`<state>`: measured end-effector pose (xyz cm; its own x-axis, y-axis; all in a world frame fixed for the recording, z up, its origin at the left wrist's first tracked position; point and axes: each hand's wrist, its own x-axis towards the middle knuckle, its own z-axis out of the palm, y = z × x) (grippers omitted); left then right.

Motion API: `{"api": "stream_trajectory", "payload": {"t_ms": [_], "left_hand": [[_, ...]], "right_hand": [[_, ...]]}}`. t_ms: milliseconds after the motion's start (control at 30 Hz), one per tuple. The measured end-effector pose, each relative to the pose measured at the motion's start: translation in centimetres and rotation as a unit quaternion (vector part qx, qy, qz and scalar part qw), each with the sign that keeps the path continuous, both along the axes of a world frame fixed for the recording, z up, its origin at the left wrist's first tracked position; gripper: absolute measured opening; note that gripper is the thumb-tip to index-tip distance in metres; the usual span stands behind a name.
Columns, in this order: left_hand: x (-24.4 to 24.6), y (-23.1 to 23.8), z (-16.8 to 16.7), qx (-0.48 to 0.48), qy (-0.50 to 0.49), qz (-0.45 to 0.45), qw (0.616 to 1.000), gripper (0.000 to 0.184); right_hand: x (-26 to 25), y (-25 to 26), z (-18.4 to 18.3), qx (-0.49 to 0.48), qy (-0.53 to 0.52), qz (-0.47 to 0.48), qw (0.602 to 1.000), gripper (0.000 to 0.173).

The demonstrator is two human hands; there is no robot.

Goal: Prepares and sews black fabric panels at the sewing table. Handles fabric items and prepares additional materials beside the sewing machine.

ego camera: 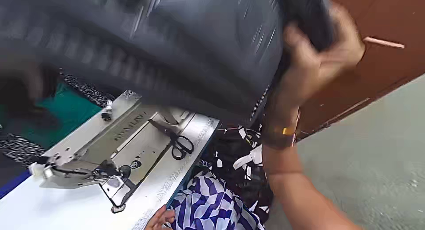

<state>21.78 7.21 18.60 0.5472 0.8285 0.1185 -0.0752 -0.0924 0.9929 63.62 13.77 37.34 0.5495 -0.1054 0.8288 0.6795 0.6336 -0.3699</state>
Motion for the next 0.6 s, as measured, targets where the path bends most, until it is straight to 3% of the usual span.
{"api": "stream_trajectory", "payload": {"t_ms": [33,67,100,167,200,233,267,300,367,400,433,500,533,600], "left_hand": [[1.0,0.7,0.9,-0.001,0.028,-0.001,1.0,0.051],[2.1,1.6,1.5,0.009,0.06,-0.006,0.998,0.052],[3.4,2.6,1.9,0.036,0.092,-0.016,0.995,0.053],[6.7,5.2,1.3,0.159,0.171,-0.033,0.972,0.053],[8.6,6.7,0.4,0.253,0.221,-0.035,0.941,0.052],[10.5,8.1,-0.5,0.345,0.271,-0.048,0.898,0.053],[12.3,9.2,-1.5,0.42,0.322,-0.063,0.846,0.056],[13.8,10.2,-2.6,0.47,0.364,-0.077,0.8,0.061],[15.6,11.8,-4.8,0.52,0.422,-0.098,0.737,0.071],[16.1,12.4,-5.7,0.535,0.44,-0.102,0.715,0.075],[16.3,12.9,-6.3,0.547,0.449,-0.101,0.699,0.07],[16.8,13.3,-6.7,0.558,0.45,-0.091,0.691,0.06],[17.0,13.3,-6.7,0.556,0.451,-0.08,0.694,0.054],[17.1,13.1,-6.5,0.551,0.464,-0.071,0.69,0.048]], "right_hand": [[4.0,1.5,0.7,-0.025,0.047,-0.034,0.998,0.01],[7.7,2.8,0.7,-0.11,0.102,-0.065,0.987,0.014],[11.0,3.3,-0.1,-0.288,0.145,-0.091,0.942,0.012],[17.2,3.8,-2.3,-0.615,0.147,-0.166,0.757,0.027],[19.0,4.2,-3.2,-0.699,0.147,-0.181,0.676,0.035],[20.4,4.7,-4.4,-0.731,0.143,-0.2,0.637,0.035],[21.5,5.2,-6.0,-0.737,0.139,-0.205,0.628,0.034],[22.7,5.5,-8.4,-0.72,0.122,-0.206,0.652,0.033],[25.1,5.8,-16.4,-0.595,0.026,-0.228,0.77,0.032],[25.7,5.3,-20.6,-0.593,0.009,-0.205,0.778,0.045],[25.7,3.6,-25.8,-0.627,0.011,-0.16,0.762,0.055],[25.0,-1.0,-37.3,-0.682,0.054,-0.091,0.723,0.046],[24.0,-3.5,-42.6,-0.719,0.096,-0.057,0.686,0.037],[20.9,-8.3,-50.6,-0.803,0.184,0.017,0.567,0.03]]}}
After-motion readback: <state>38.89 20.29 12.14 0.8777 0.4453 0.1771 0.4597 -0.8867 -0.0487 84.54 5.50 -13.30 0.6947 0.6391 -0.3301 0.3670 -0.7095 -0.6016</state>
